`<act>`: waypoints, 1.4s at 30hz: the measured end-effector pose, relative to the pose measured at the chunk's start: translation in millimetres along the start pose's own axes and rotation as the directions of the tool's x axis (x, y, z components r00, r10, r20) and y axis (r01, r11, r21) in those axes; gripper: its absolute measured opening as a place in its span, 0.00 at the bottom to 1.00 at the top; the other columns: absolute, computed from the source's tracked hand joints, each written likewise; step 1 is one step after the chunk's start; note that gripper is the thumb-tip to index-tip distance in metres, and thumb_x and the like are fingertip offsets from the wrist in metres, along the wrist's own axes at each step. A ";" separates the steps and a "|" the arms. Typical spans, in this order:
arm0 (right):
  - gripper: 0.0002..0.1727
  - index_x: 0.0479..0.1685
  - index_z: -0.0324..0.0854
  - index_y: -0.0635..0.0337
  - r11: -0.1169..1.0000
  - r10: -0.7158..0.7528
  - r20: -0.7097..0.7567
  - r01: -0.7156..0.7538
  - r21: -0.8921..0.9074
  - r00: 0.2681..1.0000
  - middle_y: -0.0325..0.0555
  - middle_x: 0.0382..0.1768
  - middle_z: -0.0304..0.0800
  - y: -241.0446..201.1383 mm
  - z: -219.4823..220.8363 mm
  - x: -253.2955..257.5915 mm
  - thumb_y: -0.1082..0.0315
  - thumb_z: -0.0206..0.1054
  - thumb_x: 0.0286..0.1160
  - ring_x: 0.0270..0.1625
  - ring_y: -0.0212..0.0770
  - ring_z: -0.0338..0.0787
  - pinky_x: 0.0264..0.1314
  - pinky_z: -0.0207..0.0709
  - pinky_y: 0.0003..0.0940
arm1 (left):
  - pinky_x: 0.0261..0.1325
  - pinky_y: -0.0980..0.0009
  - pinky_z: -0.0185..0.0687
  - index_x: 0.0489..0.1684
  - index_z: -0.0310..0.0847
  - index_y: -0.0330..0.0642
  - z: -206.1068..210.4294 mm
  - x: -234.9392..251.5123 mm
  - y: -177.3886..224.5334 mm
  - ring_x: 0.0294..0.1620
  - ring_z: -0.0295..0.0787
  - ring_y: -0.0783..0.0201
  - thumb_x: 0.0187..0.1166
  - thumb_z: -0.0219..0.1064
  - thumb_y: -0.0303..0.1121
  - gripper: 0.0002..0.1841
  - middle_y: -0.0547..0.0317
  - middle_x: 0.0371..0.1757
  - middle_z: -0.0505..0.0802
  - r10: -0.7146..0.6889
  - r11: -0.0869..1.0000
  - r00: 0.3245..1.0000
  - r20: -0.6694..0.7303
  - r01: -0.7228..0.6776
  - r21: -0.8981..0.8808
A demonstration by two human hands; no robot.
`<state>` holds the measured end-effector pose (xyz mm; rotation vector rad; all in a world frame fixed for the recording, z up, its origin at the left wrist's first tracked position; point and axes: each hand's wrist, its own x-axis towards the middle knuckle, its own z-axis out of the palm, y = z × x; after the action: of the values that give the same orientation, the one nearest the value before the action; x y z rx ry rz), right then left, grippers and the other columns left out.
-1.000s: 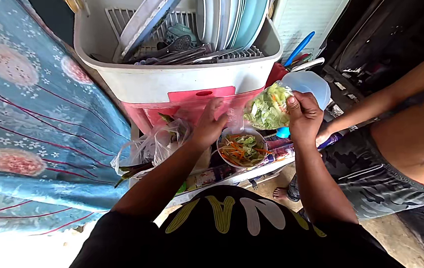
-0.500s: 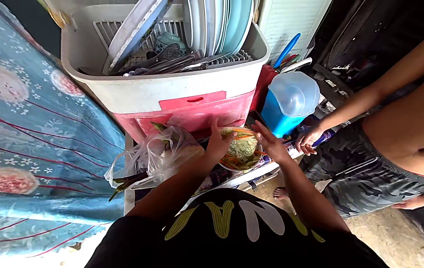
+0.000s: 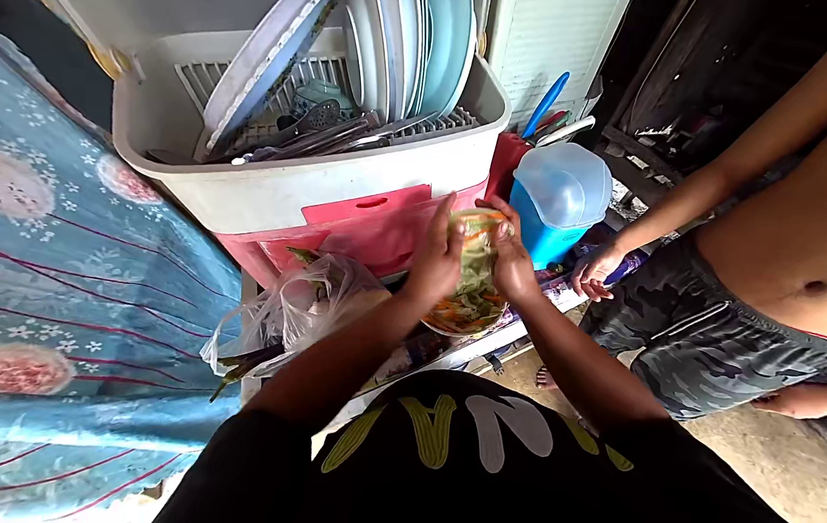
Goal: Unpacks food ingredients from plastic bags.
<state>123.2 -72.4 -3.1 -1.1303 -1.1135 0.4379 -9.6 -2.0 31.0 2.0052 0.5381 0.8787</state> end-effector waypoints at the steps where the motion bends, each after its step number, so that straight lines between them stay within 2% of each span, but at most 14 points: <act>1: 0.30 0.89 0.55 0.65 1.000 0.009 0.023 -0.008 -0.013 1.000 0.50 0.84 0.69 1.4 -4.4 5.2 0.58 0.36 0.93 0.81 0.35 0.74 0.82 0.70 0.34 | 0.86 0.54 0.63 0.89 0.59 0.35 -8.3 8.3 -0.1 0.85 0.71 0.53 0.96 0.44 0.33 0.25 0.41 0.86 0.73 -0.029 1.000 1.000 0.008 0.029 -0.008; 5: 0.27 0.80 0.74 0.64 0.995 0.020 -0.080 -0.028 -0.101 0.997 0.51 0.75 0.81 -3.3 -12.2 20.1 0.63 0.38 0.95 0.74 0.34 0.81 0.78 0.73 0.32 | 0.71 0.65 0.78 0.65 0.86 0.37 -26.5 21.2 -4.5 0.62 0.88 0.66 0.92 0.56 0.32 0.16 0.50 0.61 0.93 -0.060 0.998 0.998 -0.014 0.061 0.011; 9: 0.23 0.67 0.83 0.69 0.965 -0.050 -0.041 0.038 -0.258 0.998 0.55 0.77 0.80 -4.9 -21.6 27.7 0.63 0.48 0.93 0.80 0.40 0.77 0.83 0.69 0.36 | 0.68 0.67 0.78 0.60 0.89 0.36 -29.1 27.6 -5.0 0.59 0.88 0.70 0.92 0.55 0.33 0.16 0.52 0.57 0.94 -0.101 0.994 0.993 -0.060 0.099 -0.045; 13: 0.07 0.41 0.94 0.62 0.925 -0.171 -0.030 0.150 -0.348 0.985 0.49 0.57 0.88 -2.9 -24.0 33.7 0.68 0.73 0.74 0.62 0.34 0.85 0.64 0.79 0.27 | 0.60 0.66 0.79 0.50 0.89 0.35 -40.9 36.8 -2.8 0.50 0.86 0.70 0.89 0.60 0.32 0.12 0.53 0.47 0.93 -0.171 0.985 0.982 -0.081 0.167 -0.051; 15: 0.05 0.39 0.92 0.63 0.929 -0.183 -0.028 0.164 -0.332 0.983 0.46 0.51 0.87 -5.7 -25.0 36.3 0.70 0.75 0.71 0.55 0.30 0.85 0.57 0.80 0.21 | 0.58 0.68 0.79 0.48 0.90 0.35 -44.8 38.6 1.7 0.47 0.86 0.72 0.88 0.62 0.31 0.11 0.55 0.44 0.93 -0.163 0.986 0.982 -0.092 0.158 -0.059; 19: 0.07 0.44 0.87 0.67 0.903 -0.226 -0.047 0.192 -0.383 0.973 0.47 0.48 0.89 -20.8 -38.6 46.7 0.71 0.67 0.78 0.50 0.29 0.87 0.55 0.81 0.25 | 0.56 0.72 0.80 0.46 0.90 0.35 -45.1 39.8 4.1 0.43 0.86 0.75 0.87 0.63 0.32 0.10 0.58 0.41 0.93 -0.135 0.986 0.987 -0.083 0.126 -0.109; 21: 0.13 0.56 0.88 0.66 0.866 -0.186 0.086 0.204 -0.456 0.979 0.53 0.58 0.88 -27.0 -40.5 49.0 0.69 0.64 0.82 0.60 0.37 0.86 0.62 0.81 0.31 | 0.56 0.71 0.81 0.45 0.90 0.34 -43.1 40.8 1.3 0.43 0.86 0.74 0.87 0.63 0.30 0.10 0.57 0.40 0.93 -0.122 0.986 0.992 -0.041 0.116 -0.121; 23: 0.21 0.66 0.85 0.67 0.824 -0.079 0.294 0.229 -0.519 0.953 0.60 0.68 0.85 -26.8 -33.9 45.9 0.63 0.68 0.80 0.71 0.51 0.83 0.72 0.76 0.48 | 0.55 0.71 0.81 0.45 0.90 0.34 -38.8 39.7 0.6 0.43 0.86 0.74 0.87 0.62 0.30 0.10 0.57 0.40 0.93 -0.115 0.988 0.993 0.002 0.114 -0.106; 26: 0.11 0.42 0.94 0.62 0.767 -0.131 0.307 0.292 -0.572 0.943 0.52 0.59 0.92 -19.6 -25.1 47.3 0.64 0.70 0.77 0.68 0.53 0.85 0.74 0.73 0.55 | 0.53 0.74 0.81 0.44 0.90 0.35 -33.3 36.8 2.7 0.41 0.87 0.77 0.87 0.63 0.30 0.10 0.60 0.39 0.93 -0.077 0.988 0.997 -0.007 0.075 -0.133; 28: 0.10 0.39 0.96 0.59 0.741 -0.156 0.284 0.302 -0.600 0.946 0.51 0.53 0.92 -23.7 -22.2 54.4 0.65 0.69 0.78 0.64 0.52 0.84 0.70 0.71 0.53 | 0.55 0.75 0.81 0.47 0.90 0.36 -33.9 36.6 4.4 0.44 0.87 0.78 0.87 0.62 0.31 0.10 0.60 0.42 0.94 -0.014 0.990 0.999 -0.037 0.008 -0.144; 30: 0.11 0.42 0.97 0.55 0.659 -0.073 0.373 0.326 -0.678 0.925 0.53 0.51 0.92 -32.8 -16.3 55.4 0.63 0.69 0.78 0.61 0.56 0.85 0.66 0.73 0.57 | 0.66 0.72 0.81 0.60 0.87 0.34 -38.8 35.1 2.3 0.57 0.89 0.73 0.88 0.60 0.30 0.13 0.53 0.56 0.94 0.041 0.991 0.999 -0.033 -0.045 -0.130; 33: 0.10 0.42 0.97 0.54 0.619 -0.116 0.334 0.331 -0.712 0.935 0.53 0.49 0.91 -37.9 -15.3 56.2 0.64 0.69 0.78 0.60 0.56 0.84 0.64 0.73 0.59 | 0.81 0.65 0.72 0.81 0.71 0.33 -49.4 30.3 -4.5 0.77 0.79 0.62 0.91 0.56 0.35 0.23 0.42 0.76 0.82 0.004 0.986 1.000 0.020 -0.001 -0.166; 38: 0.11 0.41 0.94 0.62 0.644 -0.200 0.296 0.353 -0.678 0.934 0.55 0.46 0.92 -44.9 -22.6 60.5 0.67 0.68 0.78 0.55 0.53 0.88 0.62 0.77 0.56 | 0.90 0.58 0.57 0.87 0.62 0.34 -49.3 1.7 -26.8 0.89 0.63 0.57 0.95 0.45 0.43 0.28 0.42 0.88 0.69 -0.188 0.959 0.982 -0.005 0.182 -0.219; 42: 0.10 0.40 0.92 0.66 0.660 -0.175 0.306 0.342 -0.669 0.936 0.57 0.45 0.91 -51.9 -19.3 67.5 0.69 0.67 0.78 0.51 0.50 0.91 0.59 0.82 0.52 | 0.89 0.55 0.57 0.90 0.56 0.37 -37.9 -13.0 -46.4 0.90 0.61 0.56 0.96 0.41 0.48 0.31 0.43 0.89 0.67 -0.281 0.912 0.959 0.046 0.281 -0.299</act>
<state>157.0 -51.9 74.7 -1.5892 -1.6978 -0.1472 -48.6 34.9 1.6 1.6016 0.6323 0.7319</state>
